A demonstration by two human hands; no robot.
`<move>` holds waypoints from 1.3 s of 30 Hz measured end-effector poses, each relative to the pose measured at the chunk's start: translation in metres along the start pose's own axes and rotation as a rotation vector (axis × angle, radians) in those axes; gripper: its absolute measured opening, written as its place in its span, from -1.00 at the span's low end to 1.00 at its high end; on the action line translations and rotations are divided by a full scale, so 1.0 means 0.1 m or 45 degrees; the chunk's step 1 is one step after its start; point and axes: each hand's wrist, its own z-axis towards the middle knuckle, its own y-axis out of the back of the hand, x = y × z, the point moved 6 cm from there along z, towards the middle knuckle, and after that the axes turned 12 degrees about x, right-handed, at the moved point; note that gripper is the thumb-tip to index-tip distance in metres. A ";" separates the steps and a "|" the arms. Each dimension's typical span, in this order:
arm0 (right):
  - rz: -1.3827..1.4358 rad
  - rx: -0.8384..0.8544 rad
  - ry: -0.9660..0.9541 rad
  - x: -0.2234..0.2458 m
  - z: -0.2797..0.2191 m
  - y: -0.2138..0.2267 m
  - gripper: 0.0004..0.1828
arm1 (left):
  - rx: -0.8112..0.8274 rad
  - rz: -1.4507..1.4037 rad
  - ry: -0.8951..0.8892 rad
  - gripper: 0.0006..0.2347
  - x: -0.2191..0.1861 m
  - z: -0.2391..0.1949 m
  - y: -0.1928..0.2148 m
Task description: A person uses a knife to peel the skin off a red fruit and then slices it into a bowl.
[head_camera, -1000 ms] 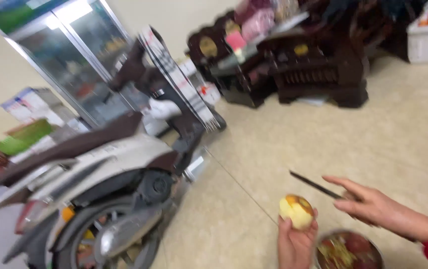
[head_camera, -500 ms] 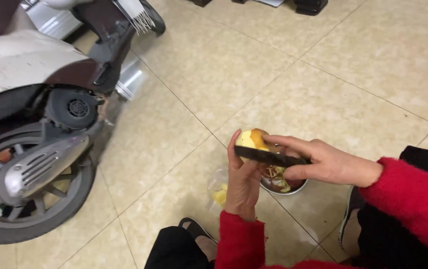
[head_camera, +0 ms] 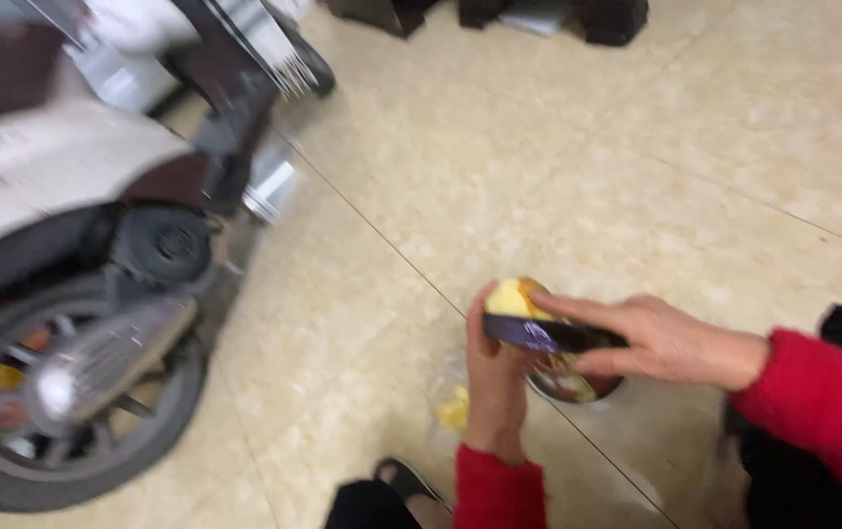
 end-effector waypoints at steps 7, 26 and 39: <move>0.247 -0.119 0.169 -0.24 0.21 -0.15 -0.26 | -0.141 -0.026 0.126 -0.33 -0.07 -0.08 -0.06; 0.521 0.075 0.254 -0.06 0.03 -0.06 -0.23 | 0.140 -0.166 0.291 -0.21 -0.08 -0.08 -0.04; 0.653 -0.018 0.326 -0.13 0.08 -0.08 -0.27 | 0.170 -0.100 0.322 -0.18 0.02 -0.03 -0.01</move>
